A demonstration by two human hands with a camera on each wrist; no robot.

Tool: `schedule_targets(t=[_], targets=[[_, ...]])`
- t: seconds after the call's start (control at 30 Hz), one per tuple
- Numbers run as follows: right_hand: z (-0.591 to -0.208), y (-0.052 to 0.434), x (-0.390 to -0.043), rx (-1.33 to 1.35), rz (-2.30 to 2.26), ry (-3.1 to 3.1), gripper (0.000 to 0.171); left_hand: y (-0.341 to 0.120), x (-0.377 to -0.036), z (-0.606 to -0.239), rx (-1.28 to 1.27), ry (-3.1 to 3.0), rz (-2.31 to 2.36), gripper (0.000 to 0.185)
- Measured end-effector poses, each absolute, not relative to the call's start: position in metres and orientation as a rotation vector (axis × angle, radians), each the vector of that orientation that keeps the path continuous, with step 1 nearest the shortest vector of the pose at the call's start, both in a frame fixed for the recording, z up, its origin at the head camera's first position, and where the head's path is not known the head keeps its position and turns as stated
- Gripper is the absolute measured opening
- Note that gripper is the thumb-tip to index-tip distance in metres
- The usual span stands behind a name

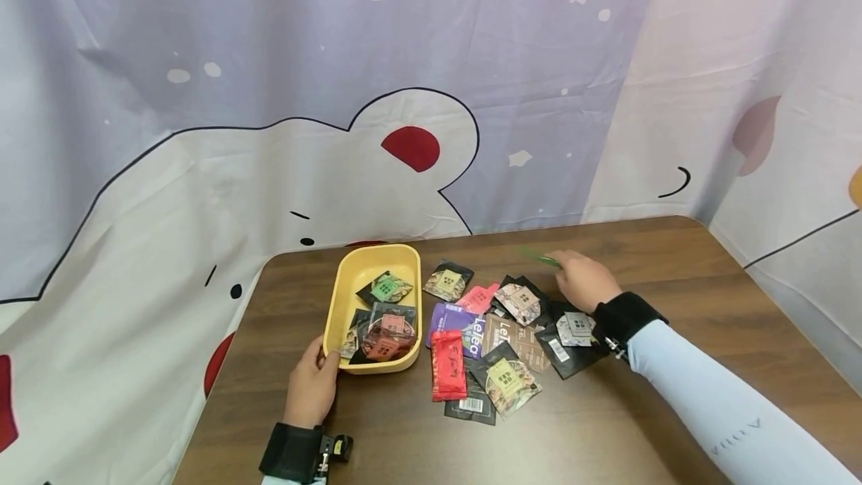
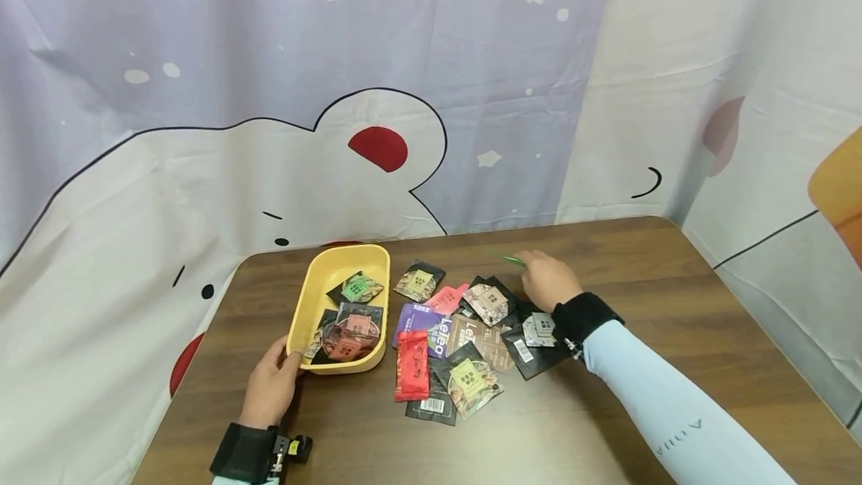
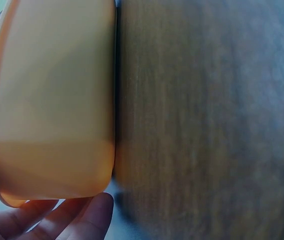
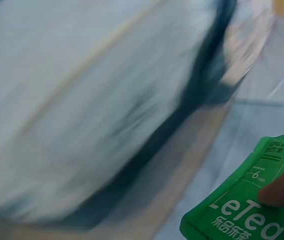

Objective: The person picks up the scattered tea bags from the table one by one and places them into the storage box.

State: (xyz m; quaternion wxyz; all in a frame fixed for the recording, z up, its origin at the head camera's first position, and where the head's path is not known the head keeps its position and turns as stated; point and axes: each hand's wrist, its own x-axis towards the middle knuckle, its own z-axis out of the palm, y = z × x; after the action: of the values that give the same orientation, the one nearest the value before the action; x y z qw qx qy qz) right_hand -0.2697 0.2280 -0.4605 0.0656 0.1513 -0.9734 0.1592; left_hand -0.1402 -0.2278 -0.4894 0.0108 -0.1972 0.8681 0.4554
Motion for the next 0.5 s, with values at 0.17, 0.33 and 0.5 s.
schedule_targets(t=[0.17, 0.33, 0.5], targets=[[-0.448, 0.182, -0.270, 0.608, 0.534, -2.868, 0.043, -0.226, -0.140, -0.489, -0.614, 2.717, 1.418, 0.056], [-0.439, 0.128, -0.270, 0.782, 0.561, -2.834, 0.046, -0.226, -0.140, -0.489, -0.624, 2.718, 1.426, 0.054], [-0.432, 0.078, -0.269, 0.963, 0.510, -2.741, 0.047, -0.226, -0.140, -0.488, -0.635, 2.715, 1.431, 0.054]])
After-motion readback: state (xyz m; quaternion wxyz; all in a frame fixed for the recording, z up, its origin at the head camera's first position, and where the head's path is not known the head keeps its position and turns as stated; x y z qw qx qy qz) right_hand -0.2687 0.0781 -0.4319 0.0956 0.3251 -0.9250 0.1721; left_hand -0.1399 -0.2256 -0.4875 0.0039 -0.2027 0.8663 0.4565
